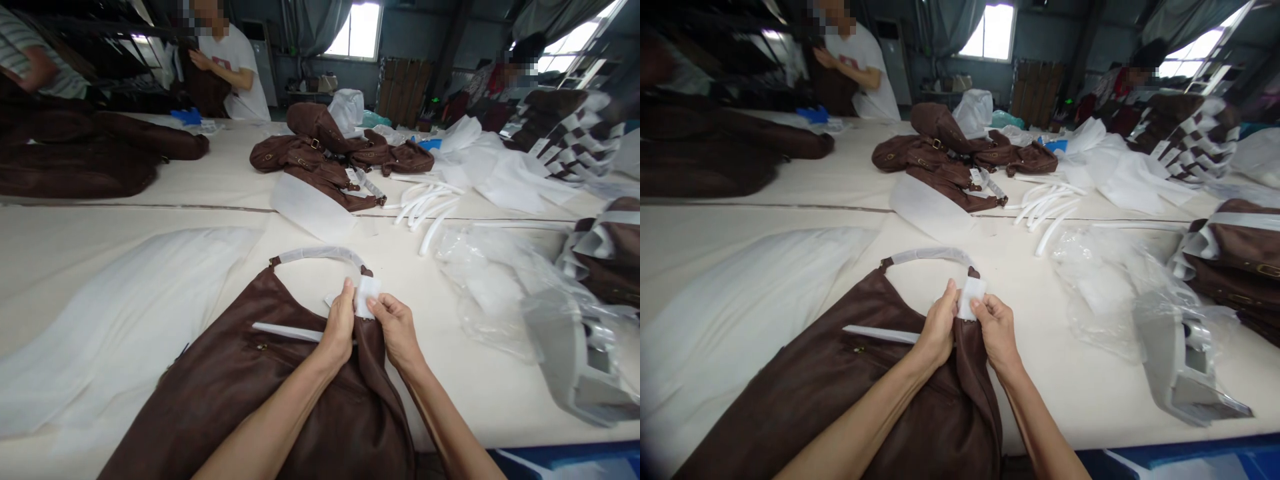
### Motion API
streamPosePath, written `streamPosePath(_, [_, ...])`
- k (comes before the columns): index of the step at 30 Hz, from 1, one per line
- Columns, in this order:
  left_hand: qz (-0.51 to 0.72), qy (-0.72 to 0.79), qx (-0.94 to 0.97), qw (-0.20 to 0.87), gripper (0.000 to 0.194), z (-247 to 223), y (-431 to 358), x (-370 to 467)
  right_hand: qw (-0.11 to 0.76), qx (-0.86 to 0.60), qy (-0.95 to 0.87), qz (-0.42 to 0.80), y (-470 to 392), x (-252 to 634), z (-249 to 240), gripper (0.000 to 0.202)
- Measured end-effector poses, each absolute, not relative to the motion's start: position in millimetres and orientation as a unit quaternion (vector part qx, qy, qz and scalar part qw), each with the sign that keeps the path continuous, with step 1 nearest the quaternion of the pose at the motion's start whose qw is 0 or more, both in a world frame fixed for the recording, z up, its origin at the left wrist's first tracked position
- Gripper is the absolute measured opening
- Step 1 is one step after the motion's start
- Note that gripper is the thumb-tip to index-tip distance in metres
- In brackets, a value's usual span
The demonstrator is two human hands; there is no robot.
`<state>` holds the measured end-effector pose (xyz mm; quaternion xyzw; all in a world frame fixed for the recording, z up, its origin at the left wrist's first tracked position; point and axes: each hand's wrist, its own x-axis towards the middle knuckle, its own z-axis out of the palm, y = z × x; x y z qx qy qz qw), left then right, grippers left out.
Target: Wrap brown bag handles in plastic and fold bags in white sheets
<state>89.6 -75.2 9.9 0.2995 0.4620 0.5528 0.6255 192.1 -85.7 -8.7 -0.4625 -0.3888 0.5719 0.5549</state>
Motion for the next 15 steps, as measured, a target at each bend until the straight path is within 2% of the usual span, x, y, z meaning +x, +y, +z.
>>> streamPosePath(5, [0.528,0.455,0.406,0.592,0.037,4.6,-89.2,85.4,0.546,-0.490,-0.429,0.527,-85.2,198.5,-6.7,0.038])
streamPosePath(10, [0.494,0.484,0.427,0.583,0.040,4.5,-92.6,86.4,0.513,-0.511,-0.460,0.514,-79.2,207.1,-7.3,0.043])
streamPosePath(15, [0.467,0.479,0.435,0.603,0.039,9.8,-92.8,89.3,0.495,-0.539,-0.500,0.462,-92.5,218.7,2.8,0.039])
